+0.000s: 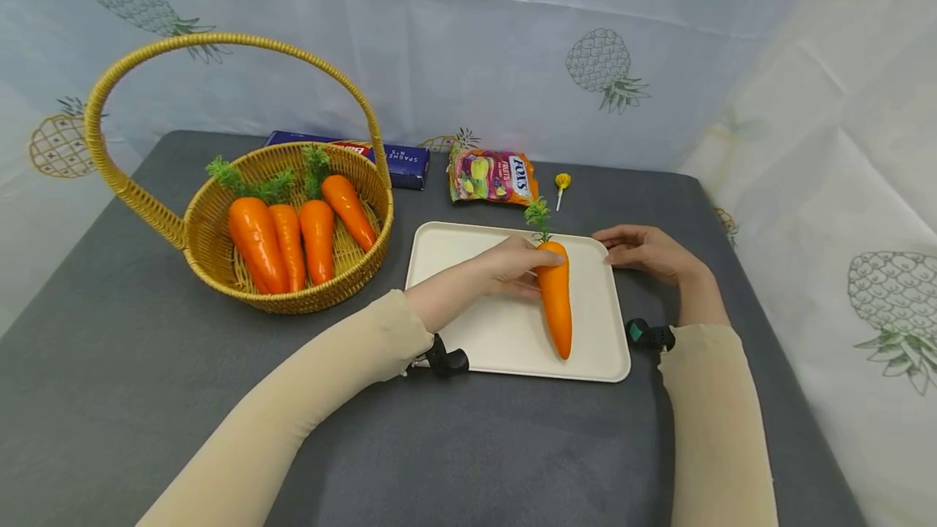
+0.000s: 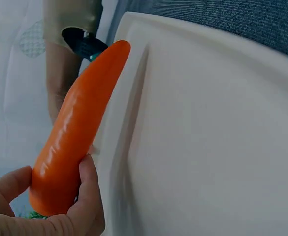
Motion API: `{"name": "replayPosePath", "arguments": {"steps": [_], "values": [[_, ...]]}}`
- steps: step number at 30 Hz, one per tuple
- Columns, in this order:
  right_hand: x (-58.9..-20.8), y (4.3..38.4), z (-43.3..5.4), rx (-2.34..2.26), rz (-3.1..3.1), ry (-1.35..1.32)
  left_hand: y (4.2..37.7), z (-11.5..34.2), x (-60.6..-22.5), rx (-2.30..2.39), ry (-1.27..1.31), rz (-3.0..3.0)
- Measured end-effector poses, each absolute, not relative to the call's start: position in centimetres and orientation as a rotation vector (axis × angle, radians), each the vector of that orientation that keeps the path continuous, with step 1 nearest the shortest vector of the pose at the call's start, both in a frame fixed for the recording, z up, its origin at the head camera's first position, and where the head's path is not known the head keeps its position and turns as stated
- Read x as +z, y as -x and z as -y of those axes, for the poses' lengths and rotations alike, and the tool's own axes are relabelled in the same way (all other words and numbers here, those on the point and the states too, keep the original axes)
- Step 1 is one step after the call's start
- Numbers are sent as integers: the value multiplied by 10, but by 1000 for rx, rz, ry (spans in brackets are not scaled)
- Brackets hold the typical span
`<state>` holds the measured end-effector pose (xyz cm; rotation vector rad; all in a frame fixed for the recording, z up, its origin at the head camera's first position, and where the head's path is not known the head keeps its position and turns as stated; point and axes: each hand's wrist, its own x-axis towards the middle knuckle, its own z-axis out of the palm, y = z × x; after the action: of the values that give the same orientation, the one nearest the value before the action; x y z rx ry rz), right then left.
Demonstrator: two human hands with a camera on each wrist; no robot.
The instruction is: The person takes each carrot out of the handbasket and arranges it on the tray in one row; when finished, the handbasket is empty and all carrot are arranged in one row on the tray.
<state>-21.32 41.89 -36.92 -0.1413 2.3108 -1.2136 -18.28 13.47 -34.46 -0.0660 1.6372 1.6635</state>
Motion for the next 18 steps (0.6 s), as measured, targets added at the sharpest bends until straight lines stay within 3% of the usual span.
{"name": "replayPosePath", "arguments": {"steps": [18], "values": [[-373, 213, -422, -1278, -2259, 268, 161, -164, -356, 1558, 46, -1893]]}}
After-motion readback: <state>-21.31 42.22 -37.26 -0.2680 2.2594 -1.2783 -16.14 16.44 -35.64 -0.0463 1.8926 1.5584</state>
